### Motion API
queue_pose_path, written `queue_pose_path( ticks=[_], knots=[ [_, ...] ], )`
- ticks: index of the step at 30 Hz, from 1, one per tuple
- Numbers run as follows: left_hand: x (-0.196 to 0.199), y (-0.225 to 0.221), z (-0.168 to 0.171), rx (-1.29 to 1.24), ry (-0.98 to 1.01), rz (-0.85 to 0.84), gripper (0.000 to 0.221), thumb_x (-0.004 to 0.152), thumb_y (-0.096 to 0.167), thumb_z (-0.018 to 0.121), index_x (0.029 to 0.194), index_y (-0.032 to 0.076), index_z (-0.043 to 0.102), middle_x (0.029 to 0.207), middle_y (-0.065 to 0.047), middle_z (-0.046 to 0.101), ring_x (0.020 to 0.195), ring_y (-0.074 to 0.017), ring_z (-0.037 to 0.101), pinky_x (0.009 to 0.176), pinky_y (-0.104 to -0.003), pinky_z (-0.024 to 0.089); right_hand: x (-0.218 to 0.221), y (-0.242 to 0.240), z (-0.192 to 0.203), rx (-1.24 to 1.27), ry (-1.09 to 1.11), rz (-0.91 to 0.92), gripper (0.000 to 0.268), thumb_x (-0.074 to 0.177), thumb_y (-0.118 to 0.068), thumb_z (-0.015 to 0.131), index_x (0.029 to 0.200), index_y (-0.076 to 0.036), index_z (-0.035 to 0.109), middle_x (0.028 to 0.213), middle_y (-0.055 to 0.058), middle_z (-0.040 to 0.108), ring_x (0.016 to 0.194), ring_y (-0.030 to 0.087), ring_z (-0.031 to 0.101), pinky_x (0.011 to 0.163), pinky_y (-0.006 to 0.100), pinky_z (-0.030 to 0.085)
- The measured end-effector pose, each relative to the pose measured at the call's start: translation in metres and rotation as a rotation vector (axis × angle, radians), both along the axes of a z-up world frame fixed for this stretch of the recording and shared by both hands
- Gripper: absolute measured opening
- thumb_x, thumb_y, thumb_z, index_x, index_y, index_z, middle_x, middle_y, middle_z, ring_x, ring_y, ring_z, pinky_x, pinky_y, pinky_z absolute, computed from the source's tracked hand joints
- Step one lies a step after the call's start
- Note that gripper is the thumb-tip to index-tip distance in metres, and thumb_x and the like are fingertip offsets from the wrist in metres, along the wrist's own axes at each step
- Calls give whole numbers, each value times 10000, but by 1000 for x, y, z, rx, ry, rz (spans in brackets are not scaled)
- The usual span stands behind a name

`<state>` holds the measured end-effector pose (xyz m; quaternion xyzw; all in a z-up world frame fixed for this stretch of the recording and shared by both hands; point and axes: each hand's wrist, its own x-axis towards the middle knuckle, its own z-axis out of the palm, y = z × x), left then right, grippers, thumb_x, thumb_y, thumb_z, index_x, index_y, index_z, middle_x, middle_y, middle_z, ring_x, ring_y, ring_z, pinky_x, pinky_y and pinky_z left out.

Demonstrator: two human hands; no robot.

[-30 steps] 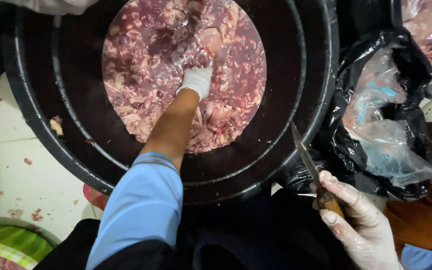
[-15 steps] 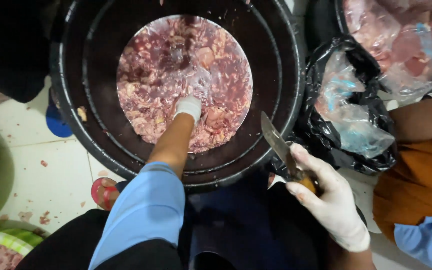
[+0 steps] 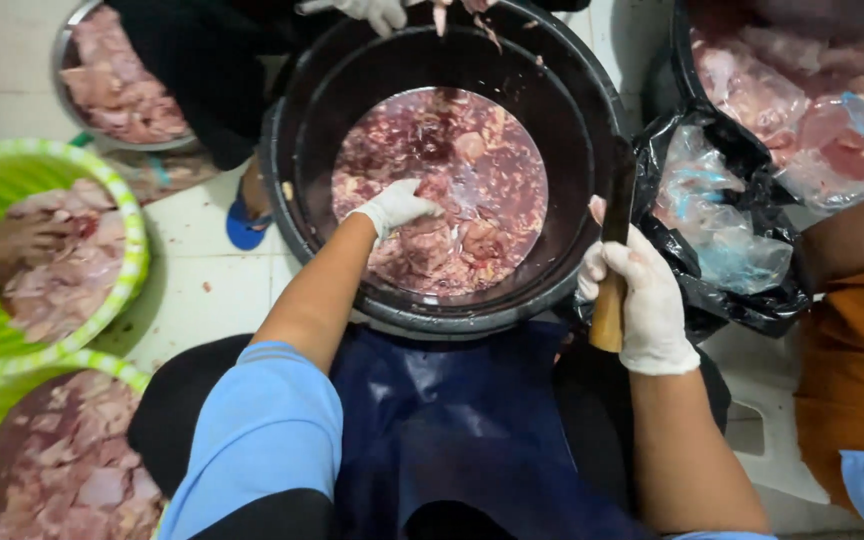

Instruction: Trimming and cutting raw chicken pieces in a large basin and sorting them into baskets.

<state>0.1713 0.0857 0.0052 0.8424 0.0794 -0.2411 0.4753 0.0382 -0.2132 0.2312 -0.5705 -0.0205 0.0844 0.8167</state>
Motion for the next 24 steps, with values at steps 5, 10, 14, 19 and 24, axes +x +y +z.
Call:
queue_pose_path(
  ticks=[5, 10, 14, 19, 24],
  knots=[
    [-37, -11, 69, -459, -19, 274, 333, 664, 182, 775, 975, 138, 662, 824, 9, 622, 728, -109, 637, 552, -216, 536, -1, 13, -11, -47, 28, 22, 571, 825, 10, 455, 1393, 62, 419, 627, 99, 419, 513, 211, 457, 494, 299, 409],
    [-67, -32, 97, -781, -47, 450, 350, 754, 57, 728, 1067, 72, 571, 883, -75, 647, 776, -213, 703, 627, -325, 619, 3, 29, -33, -68, 35, 32, 610, 748, 85, 489, 1353, 7, 478, 797, 146, 537, 569, 225, 555, 505, 314, 462],
    [-91, -49, 119, -633, -242, 448, 432, 748, 186, 800, 1116, 91, 594, 1031, -108, 657, 969, -207, 653, 756, -356, 593, 18, 41, -23, -184, -69, 55, 676, 680, 130, 487, 1343, -2, 506, 826, 143, 562, 514, 184, 533, 454, 272, 452],
    [-99, -64, 125, -606, -210, 557, 380, 663, 224, 850, 988, 127, 678, 903, -61, 682, 840, -155, 663, 661, -293, 581, 37, 49, -41, -341, -137, 151, 434, 991, -257, 450, 1416, -170, 468, 734, 95, 590, 534, 161, 564, 467, 230, 459],
    [-82, -80, 85, -494, -132, 542, 353, 666, 266, 803, 995, 188, 703, 872, -24, 677, 820, -136, 666, 641, -303, 572, 46, 57, -84, -563, -214, 284, 420, 1011, -256, 425, 1426, -204, 466, 576, 74, 558, 488, 164, 528, 485, 253, 443]
  ],
)
